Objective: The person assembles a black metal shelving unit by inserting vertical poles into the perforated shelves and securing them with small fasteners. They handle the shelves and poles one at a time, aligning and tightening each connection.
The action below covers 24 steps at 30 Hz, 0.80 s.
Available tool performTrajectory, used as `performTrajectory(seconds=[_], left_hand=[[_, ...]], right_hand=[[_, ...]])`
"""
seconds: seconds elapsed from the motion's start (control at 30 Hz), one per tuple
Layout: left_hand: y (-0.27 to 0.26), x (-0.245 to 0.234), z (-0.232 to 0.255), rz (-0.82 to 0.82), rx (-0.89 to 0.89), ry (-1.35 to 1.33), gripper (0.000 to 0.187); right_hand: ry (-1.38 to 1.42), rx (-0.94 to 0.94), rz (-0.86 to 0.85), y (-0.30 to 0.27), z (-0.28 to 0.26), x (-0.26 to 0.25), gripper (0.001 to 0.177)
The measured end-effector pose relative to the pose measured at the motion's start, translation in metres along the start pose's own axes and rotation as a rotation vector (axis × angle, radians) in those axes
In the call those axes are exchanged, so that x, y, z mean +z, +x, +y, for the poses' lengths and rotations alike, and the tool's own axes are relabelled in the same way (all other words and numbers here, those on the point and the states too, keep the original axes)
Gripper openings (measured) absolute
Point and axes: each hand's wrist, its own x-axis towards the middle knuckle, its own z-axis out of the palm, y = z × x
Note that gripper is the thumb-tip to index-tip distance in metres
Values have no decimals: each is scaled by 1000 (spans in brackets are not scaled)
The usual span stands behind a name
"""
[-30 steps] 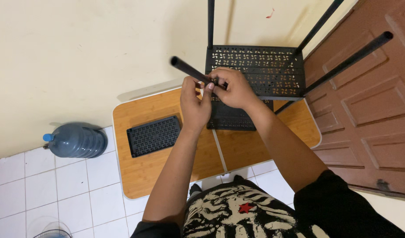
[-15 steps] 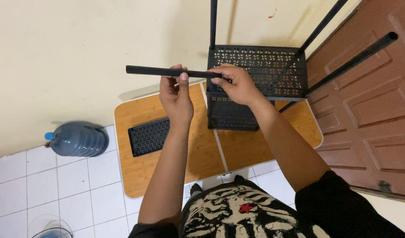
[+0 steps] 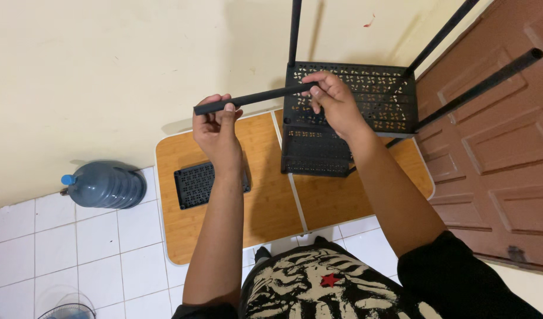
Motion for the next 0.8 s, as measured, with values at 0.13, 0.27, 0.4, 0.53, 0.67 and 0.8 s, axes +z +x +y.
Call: performTrajectory(seconds=[0.13,0.27,0.4,0.53,0.67,0.8], left_hand=[[-3,-3,6,-8,-32,-30,35],[-4,-9,16,7,-93,-37,31],[-1,-15,25,25,-143,16,26],[-1,-21,28,88,-142,114,24],[2,-31,32,89,-139,104,21],[4,-41,38,72,-139,90,20]], right_hand=[[34,-51,26,2,7,-4,16],[96,-100,40,2,8,-4,15],[83,-73,56,2,6,-7,12],[75,-38,102,0,3,-6,10],[22,-24,156,0,-2,-2,12],[-71,11,216,-2,-10,8,19]])
